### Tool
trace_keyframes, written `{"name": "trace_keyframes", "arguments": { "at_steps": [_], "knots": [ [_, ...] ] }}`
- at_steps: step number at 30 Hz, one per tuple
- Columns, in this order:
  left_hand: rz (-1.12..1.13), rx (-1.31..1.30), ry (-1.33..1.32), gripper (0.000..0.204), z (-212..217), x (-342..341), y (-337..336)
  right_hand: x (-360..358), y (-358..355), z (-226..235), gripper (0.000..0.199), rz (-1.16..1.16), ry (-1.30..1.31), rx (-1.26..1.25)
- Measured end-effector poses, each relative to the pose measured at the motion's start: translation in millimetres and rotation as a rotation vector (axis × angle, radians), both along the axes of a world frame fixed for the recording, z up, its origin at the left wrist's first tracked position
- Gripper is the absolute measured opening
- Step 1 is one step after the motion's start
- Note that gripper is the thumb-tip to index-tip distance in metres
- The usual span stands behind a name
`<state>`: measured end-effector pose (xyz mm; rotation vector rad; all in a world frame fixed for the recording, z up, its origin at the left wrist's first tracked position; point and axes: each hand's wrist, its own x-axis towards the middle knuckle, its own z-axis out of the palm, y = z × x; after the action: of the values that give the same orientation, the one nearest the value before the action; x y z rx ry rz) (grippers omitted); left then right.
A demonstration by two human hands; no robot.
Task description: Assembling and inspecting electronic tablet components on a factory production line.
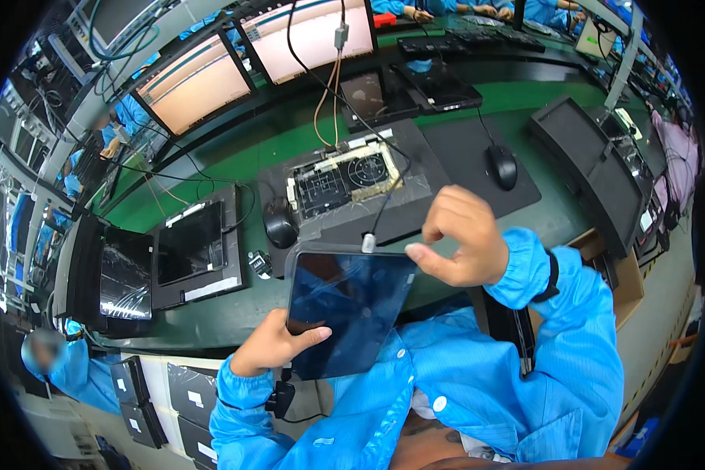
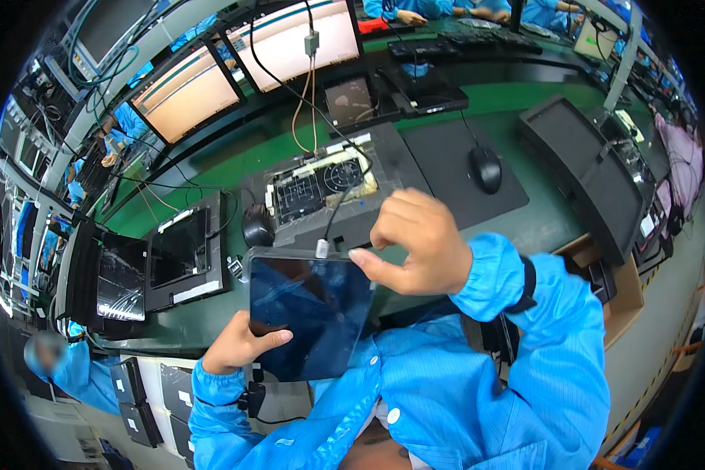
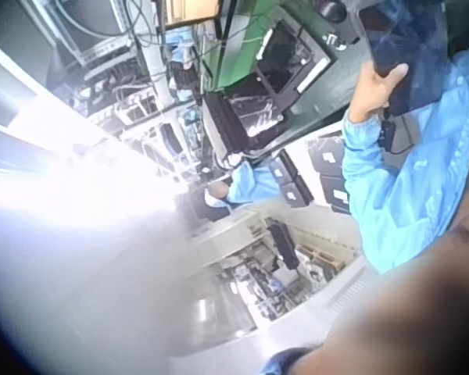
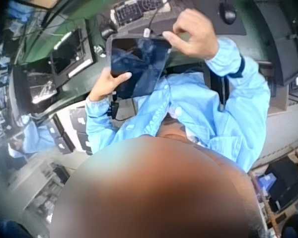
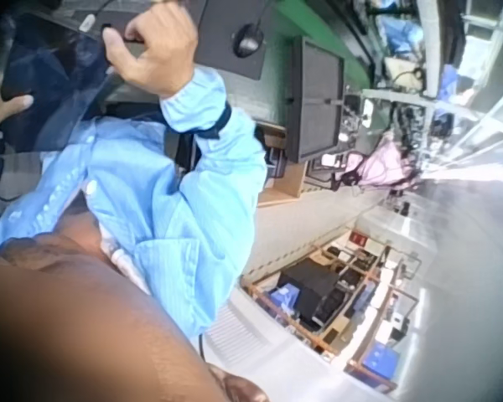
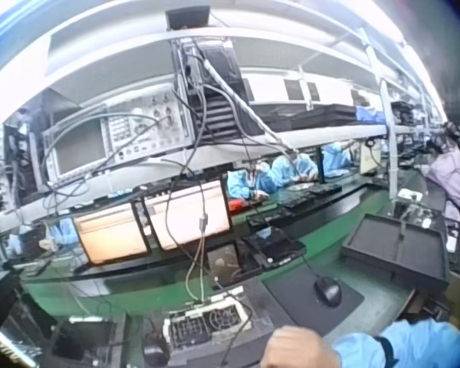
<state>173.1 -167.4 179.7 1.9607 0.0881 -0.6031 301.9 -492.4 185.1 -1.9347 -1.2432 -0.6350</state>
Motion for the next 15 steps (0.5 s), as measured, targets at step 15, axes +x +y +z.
{"name": "trace_keyframes", "arguments": {
  "at_steps": [15],
  "knots": [
    [-0.062,0.907,-0.873,0.087,-39.8,152.1,15.0,79.8,-42.4,-78.6,0.020,0.016,1.535,0.754]
  ]
}}
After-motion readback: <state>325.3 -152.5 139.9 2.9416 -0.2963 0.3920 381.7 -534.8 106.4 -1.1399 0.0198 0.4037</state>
